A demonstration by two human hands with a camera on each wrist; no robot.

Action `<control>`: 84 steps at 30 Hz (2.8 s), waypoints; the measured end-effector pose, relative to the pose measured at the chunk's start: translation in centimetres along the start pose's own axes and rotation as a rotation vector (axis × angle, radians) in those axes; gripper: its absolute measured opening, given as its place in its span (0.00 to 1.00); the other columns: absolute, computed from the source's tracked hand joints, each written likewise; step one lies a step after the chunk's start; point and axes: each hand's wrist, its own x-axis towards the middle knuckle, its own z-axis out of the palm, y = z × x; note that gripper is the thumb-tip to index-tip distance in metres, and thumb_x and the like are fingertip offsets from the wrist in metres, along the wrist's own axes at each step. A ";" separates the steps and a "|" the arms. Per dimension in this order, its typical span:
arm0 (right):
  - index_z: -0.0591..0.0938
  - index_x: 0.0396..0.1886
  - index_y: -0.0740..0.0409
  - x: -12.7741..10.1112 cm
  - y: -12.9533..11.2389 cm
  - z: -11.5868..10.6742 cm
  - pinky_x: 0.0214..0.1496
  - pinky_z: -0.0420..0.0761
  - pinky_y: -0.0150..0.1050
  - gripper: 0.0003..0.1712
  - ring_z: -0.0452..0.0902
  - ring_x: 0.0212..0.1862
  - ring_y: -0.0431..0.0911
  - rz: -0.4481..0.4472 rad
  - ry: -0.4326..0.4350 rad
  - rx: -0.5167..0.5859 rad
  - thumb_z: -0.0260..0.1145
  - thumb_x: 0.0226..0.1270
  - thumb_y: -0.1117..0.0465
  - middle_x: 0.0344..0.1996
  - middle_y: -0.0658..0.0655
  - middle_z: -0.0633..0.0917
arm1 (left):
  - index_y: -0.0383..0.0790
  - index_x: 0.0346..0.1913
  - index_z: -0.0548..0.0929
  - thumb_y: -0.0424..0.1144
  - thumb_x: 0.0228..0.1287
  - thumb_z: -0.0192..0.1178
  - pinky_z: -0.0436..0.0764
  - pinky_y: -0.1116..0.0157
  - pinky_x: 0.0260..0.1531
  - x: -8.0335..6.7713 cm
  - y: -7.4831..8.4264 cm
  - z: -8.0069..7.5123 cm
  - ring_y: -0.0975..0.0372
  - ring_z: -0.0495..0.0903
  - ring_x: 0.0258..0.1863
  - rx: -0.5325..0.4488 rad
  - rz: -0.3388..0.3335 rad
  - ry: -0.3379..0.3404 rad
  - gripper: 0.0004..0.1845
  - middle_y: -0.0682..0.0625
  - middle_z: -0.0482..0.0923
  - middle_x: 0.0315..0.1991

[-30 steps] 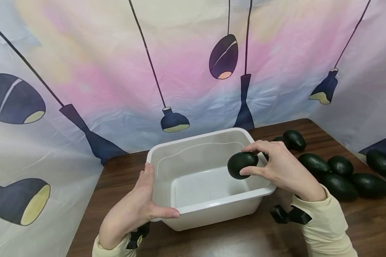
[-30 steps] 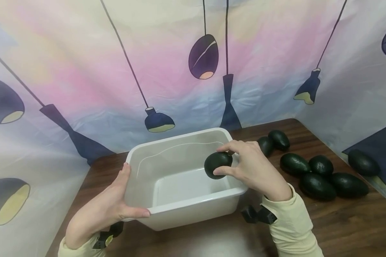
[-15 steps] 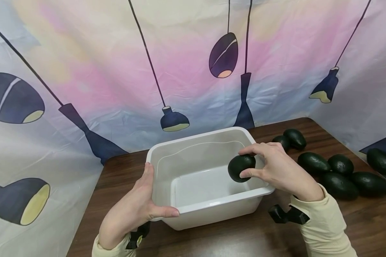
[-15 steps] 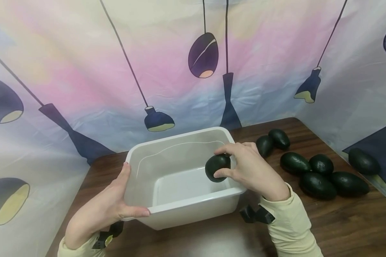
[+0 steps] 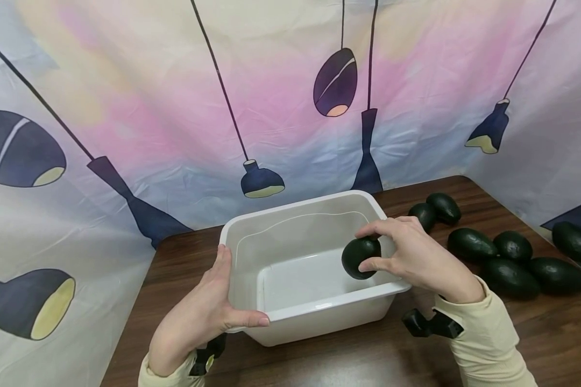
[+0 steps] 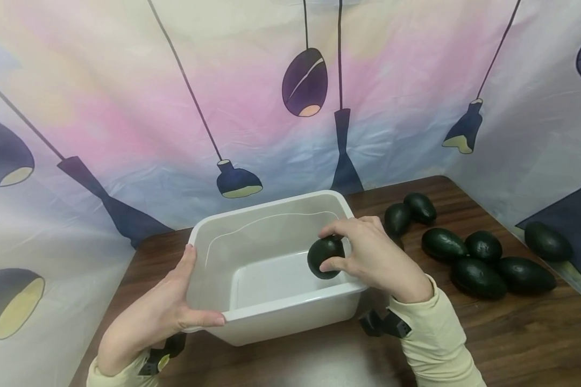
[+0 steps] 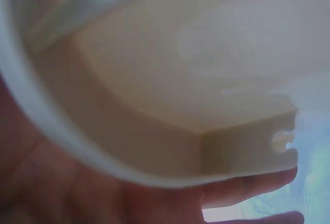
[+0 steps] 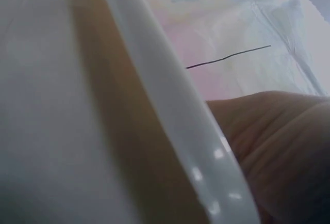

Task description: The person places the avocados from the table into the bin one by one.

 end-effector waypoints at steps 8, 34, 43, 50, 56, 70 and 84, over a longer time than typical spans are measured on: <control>0.85 0.49 0.45 0.2 -0.1 0.5 0.60 0.61 0.55 0.26 0.67 0.58 0.56 -0.030 -0.026 -0.013 0.80 0.48 0.51 0.47 0.44 0.85 | 0.34 0.76 0.30 0.73 0.32 0.71 0.61 0.41 0.64 -0.1 0.1 -0.1 0.39 0.47 0.72 0.022 -0.015 -0.001 0.81 0.34 0.33 0.76; 0.81 0.54 0.50 0.4 -0.5 0.6 0.53 0.73 0.46 0.26 0.79 0.46 0.41 -0.144 0.050 0.000 0.77 0.54 0.60 0.42 0.42 0.85 | 0.27 0.74 0.32 0.72 0.33 0.71 0.57 0.41 0.65 -0.1 0.5 -0.4 0.37 0.46 0.72 0.044 -0.104 -0.061 0.81 0.31 0.31 0.75; 0.80 0.56 0.47 -0.2 0.1 -1.6 0.48 0.76 0.39 0.23 0.80 0.45 0.38 -0.121 0.244 0.056 0.73 0.61 0.59 0.41 0.43 0.85 | 0.27 0.74 0.32 0.71 0.33 0.72 0.55 0.42 0.67 -0.1 0.4 -0.4 0.40 0.41 0.74 0.036 -0.098 -0.061 0.80 0.31 0.29 0.75; 0.83 0.55 0.49 -1.3 3.0 -4.4 0.46 0.68 0.24 0.19 0.76 0.44 0.32 0.033 0.602 0.125 0.70 0.64 0.62 0.41 0.43 0.83 | 0.28 0.75 0.32 0.68 0.35 0.73 0.54 0.43 0.67 0.0 0.3 -0.3 0.42 0.40 0.74 0.006 -0.028 -0.030 0.78 0.31 0.30 0.75; 0.76 0.64 0.55 -1.0 7.4 -4.8 0.48 0.71 0.41 0.26 0.74 0.51 0.47 0.244 0.527 0.041 0.62 0.70 0.48 0.52 0.57 0.79 | 0.29 0.75 0.31 0.70 0.38 0.70 0.59 0.43 0.65 -0.5 0.2 -0.7 0.40 0.41 0.73 0.035 -0.057 -0.022 0.78 0.29 0.27 0.74; 0.57 0.71 0.76 1.5 12.4 -0.2 0.55 0.62 0.73 0.53 0.50 0.62 0.78 0.451 -0.079 -0.097 0.63 0.65 0.39 0.63 0.85 0.54 | 0.27 0.74 0.33 0.70 0.43 0.69 0.59 0.44 0.66 -0.8 -0.6 -0.2 0.41 0.39 0.74 0.010 -0.109 -0.055 0.75 0.30 0.23 0.74; 0.63 0.64 0.81 0.7 13.2 2.4 0.50 0.66 0.68 0.40 0.53 0.55 0.80 0.483 -0.191 -0.153 0.66 0.63 0.57 0.56 0.87 0.56 | 0.32 0.74 0.27 0.63 0.47 0.72 0.55 0.45 0.67 -0.3 -1.9 1.0 0.43 0.33 0.74 -0.075 -0.065 -0.119 0.74 0.36 0.16 0.74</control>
